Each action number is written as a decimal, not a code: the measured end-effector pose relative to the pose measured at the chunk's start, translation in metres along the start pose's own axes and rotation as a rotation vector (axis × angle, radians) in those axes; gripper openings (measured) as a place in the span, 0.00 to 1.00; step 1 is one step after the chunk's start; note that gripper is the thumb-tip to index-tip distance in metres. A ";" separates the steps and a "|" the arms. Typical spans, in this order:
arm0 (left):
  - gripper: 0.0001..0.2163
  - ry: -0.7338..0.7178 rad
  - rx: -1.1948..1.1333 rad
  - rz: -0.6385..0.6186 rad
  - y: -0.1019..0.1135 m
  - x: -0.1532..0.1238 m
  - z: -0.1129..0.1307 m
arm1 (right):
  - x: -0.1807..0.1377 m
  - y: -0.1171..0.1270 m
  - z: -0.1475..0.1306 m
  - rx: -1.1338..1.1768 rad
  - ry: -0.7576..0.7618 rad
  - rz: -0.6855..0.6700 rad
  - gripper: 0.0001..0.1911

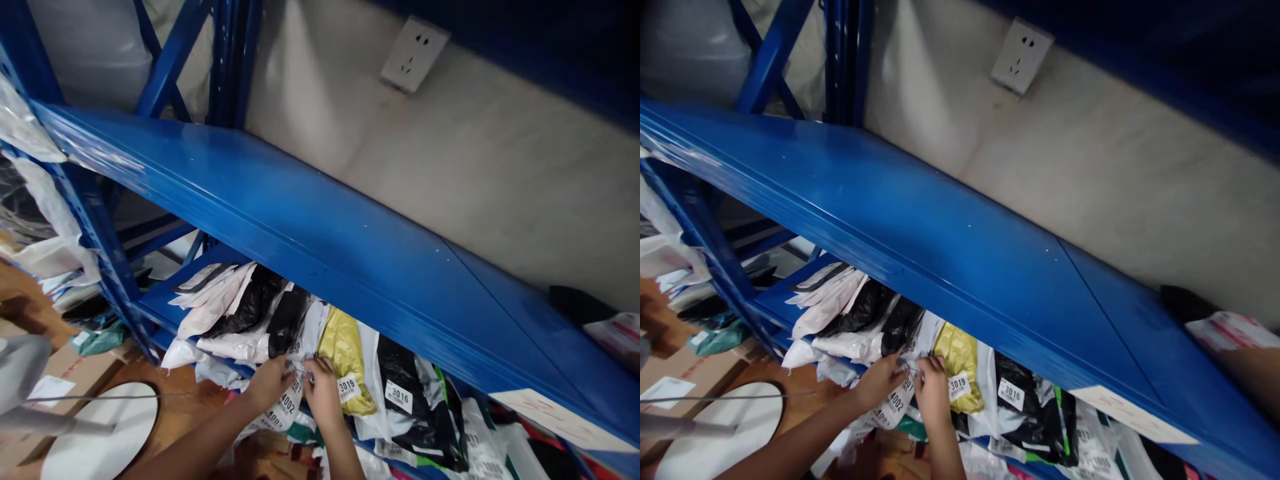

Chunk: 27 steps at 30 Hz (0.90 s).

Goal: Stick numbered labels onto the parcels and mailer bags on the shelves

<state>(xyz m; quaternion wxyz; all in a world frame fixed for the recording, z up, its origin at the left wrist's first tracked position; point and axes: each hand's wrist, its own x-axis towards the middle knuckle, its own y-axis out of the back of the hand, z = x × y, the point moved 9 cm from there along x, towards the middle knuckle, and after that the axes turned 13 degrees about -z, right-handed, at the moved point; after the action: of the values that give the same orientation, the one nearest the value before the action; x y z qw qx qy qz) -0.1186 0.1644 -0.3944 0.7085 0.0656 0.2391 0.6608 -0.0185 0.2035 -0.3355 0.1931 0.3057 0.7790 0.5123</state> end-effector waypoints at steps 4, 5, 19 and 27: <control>0.28 -0.047 -0.064 -0.063 0.012 -0.003 0.003 | 0.001 0.002 0.009 0.021 -0.022 0.036 0.21; 0.29 -0.071 -0.084 -0.100 0.013 -0.006 0.005 | 0.000 0.003 0.010 0.025 -0.016 0.042 0.22; 0.34 0.059 0.047 -0.122 0.027 -0.048 -0.017 | 0.044 0.001 -0.055 -0.037 0.295 -0.144 0.14; 0.36 0.192 0.237 -0.138 0.018 -0.041 -0.017 | 0.019 -0.008 -0.020 -0.197 0.274 -0.029 0.14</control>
<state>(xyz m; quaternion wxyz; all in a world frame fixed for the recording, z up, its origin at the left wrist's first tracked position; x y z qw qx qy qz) -0.1426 0.1228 -0.3912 0.7134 0.0689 0.3859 0.5809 -0.0472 0.2003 -0.3350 0.1216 0.2012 0.7485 0.6201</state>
